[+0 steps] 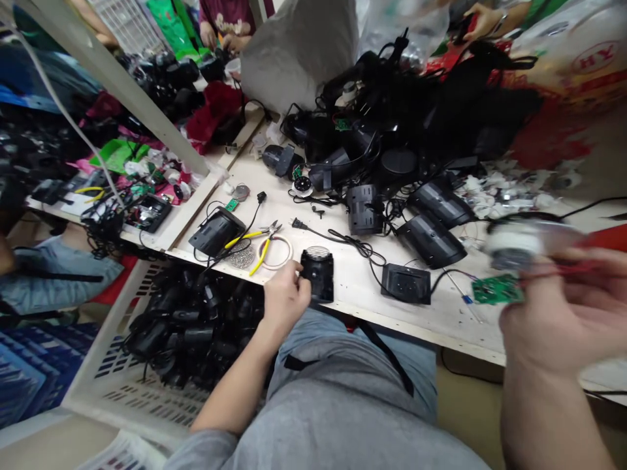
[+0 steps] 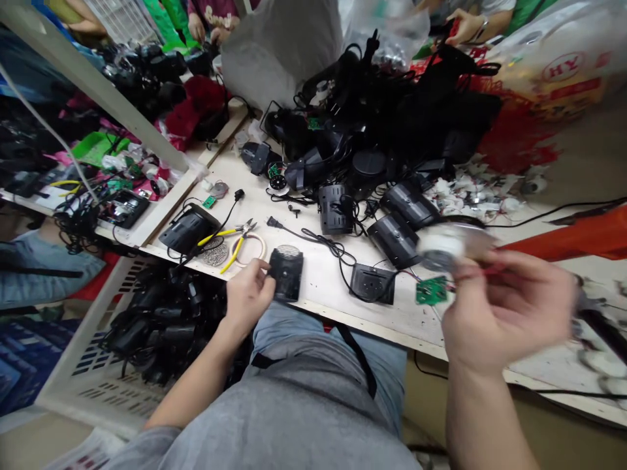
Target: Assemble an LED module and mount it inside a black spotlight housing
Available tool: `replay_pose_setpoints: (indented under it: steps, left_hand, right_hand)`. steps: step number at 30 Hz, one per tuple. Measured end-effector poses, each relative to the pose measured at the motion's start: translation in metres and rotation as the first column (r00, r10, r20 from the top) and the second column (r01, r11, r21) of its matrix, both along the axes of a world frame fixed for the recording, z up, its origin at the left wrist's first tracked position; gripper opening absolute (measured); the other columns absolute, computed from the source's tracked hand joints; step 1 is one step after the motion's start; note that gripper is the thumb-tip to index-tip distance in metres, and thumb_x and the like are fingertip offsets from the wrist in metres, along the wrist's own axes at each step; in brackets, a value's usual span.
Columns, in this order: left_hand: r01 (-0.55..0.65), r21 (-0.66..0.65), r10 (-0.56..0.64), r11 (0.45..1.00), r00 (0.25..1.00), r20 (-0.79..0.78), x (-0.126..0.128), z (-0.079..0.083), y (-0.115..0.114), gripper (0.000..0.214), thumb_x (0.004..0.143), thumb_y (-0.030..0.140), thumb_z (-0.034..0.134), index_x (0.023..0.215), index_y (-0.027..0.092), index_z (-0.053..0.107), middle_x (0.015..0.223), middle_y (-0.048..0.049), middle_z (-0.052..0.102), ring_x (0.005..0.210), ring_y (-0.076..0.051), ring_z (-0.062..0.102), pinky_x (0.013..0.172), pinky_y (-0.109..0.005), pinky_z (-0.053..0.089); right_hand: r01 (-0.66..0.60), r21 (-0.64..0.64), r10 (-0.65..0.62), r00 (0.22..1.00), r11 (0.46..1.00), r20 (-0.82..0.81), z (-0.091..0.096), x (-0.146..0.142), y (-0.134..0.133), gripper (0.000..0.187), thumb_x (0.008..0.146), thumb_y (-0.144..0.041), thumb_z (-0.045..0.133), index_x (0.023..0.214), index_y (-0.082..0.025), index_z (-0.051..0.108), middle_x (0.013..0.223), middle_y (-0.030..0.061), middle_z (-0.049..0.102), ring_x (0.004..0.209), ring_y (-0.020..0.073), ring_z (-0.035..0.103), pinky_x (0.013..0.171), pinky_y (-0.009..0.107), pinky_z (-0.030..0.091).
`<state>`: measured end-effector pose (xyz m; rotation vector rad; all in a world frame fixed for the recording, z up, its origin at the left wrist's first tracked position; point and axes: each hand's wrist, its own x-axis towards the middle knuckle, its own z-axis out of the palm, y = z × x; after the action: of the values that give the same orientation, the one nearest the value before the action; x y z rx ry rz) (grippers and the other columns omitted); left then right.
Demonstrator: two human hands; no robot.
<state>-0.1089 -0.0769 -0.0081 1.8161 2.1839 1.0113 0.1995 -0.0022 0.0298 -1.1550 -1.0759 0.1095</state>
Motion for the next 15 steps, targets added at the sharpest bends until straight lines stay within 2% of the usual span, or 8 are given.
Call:
replay_pose_setpoints:
  steps: [1, 2, 4, 7, 9, 10, 12, 15]
  left_hand:
    - [0.021, 0.01, -0.021, 1.0, 1.0, -0.018, 0.005, -0.005, -0.001, 0.013, 0.077, 0.015, 0.053, 0.087, 0.022, 0.058, 0.057, 0.0042, 0.052, 0.052, -0.015, 0.055, 0.055, -0.026, 0.041]
    - [0.042, 0.024, -0.042, 0.999, 0.999, -0.028, 0.01, -0.009, 0.0, 0.013, 0.08, 0.015, 0.053, 0.089, 0.021, 0.059, 0.059, 0.003, 0.054, 0.055, -0.016, 0.056, 0.056, -0.026, 0.042]
    - [0.078, 0.052, -0.077, 0.996, 0.997, -0.025, 0.016, -0.015, 0.001, 0.011, 0.088, 0.018, 0.052, 0.094, 0.02, 0.06, 0.067, 0.0004, 0.059, 0.06, -0.015, 0.059, 0.059, -0.026, 0.045]
    - [0.093, 0.074, -0.096, 0.993, 0.995, 0.035, 0.019, -0.017, -0.001, 0.018, 0.099, 0.031, 0.052, 0.107, 0.017, 0.061, 0.084, -0.0038, 0.064, 0.065, -0.013, 0.06, 0.063, -0.025, 0.049]
    - [0.102, 0.093, -0.11, 0.99, 0.99, 0.083, 0.02, -0.018, -0.007, 0.035, 0.097, 0.042, 0.058, 0.12, 0.016, 0.057, 0.096, -0.0072, 0.064, 0.073, -0.015, 0.063, 0.066, -0.026, 0.053]
    - [0.111, 0.106, -0.121, 0.988, 0.988, 0.098, 0.022, -0.018, -0.011, 0.045, 0.095, 0.047, 0.062, 0.126, 0.015, 0.054, 0.102, -0.0093, 0.064, 0.08, -0.017, 0.064, 0.069, -0.028, 0.055]
    - [0.135, 0.131, -0.15, 0.982, 0.983, 0.107, 0.027, -0.021, -0.018, 0.063, 0.089, 0.052, 0.068, 0.135, 0.015, 0.047, 0.114, -0.014, 0.061, 0.099, -0.023, 0.065, 0.08, -0.035, 0.058]
    - [0.152, 0.154, -0.167, 0.976, 0.982, 0.091, 0.04, -0.025, -0.023, 0.073, 0.086, 0.051, 0.072, 0.142, 0.015, 0.042, 0.126, -0.0182, 0.055, 0.12, -0.03, 0.058, 0.098, -0.045, 0.055]
  right_hand:
    - [-0.147, -0.106, 0.145, 0.989, 0.983, -0.018, 0.003, -0.016, 0.004, 0.023, 0.072, -0.032, 0.086, 0.086, -0.024, 0.069, 0.082, 0.0059, 0.068, 0.068, 0.0202, 0.065, 0.053, 0.035, 0.052]
    - [-0.341, -0.259, 0.337, 0.94, 0.904, -0.059, 0.005, -0.033, 0.007, 0.02, 0.077, -0.034, 0.082, 0.088, -0.025, 0.068, 0.084, 0.0054, 0.069, 0.07, 0.0199, 0.067, 0.057, 0.035, 0.056]
    - [-0.52, -0.344, 0.511, 0.851, 0.782, -0.123, 0.002, -0.062, 0.011, 0.026, 0.075, -0.042, 0.083, 0.082, -0.024, 0.065, 0.074, 0.001, 0.067, 0.061, 0.0167, 0.066, 0.052, 0.031, 0.057]
    - [-0.801, -0.413, 0.697, 0.589, 0.435, -0.41, -0.011, -0.091, 0.015, 0.037, 0.073, -0.05, 0.083, 0.082, -0.023, 0.06, 0.07, -0.0027, 0.064, 0.055, 0.0137, 0.064, 0.05, 0.028, 0.056]
    - [-0.895, -0.392, 0.681, 0.425, 0.215, -0.597, -0.02, -0.1, 0.016, 0.042, 0.071, -0.053, 0.084, 0.084, -0.024, 0.056, 0.066, -0.0048, 0.061, 0.05, 0.0126, 0.06, 0.046, 0.027, 0.054]
    - [-0.915, -0.373, 0.643, 0.378, 0.152, -0.666, -0.024, -0.103, 0.017, 0.043, 0.07, -0.052, 0.085, 0.084, -0.024, 0.055, 0.064, -0.0057, 0.058, 0.047, 0.0118, 0.056, 0.043, 0.025, 0.051]
    - [-0.934, -0.339, 0.562, 0.339, 0.108, -0.755, -0.028, -0.105, 0.018, 0.042, 0.067, -0.047, 0.087, 0.083, -0.025, 0.054, 0.064, -0.0063, 0.056, 0.045, 0.01, 0.05, 0.04, 0.024, 0.045]
    - [-0.936, -0.314, 0.516, 0.35, 0.159, -0.782, -0.03, -0.107, 0.019, 0.039, 0.063, -0.04, 0.086, 0.085, -0.026, 0.056, 0.072, -0.0037, 0.058, 0.053, 0.0114, 0.051, 0.047, 0.026, 0.047]
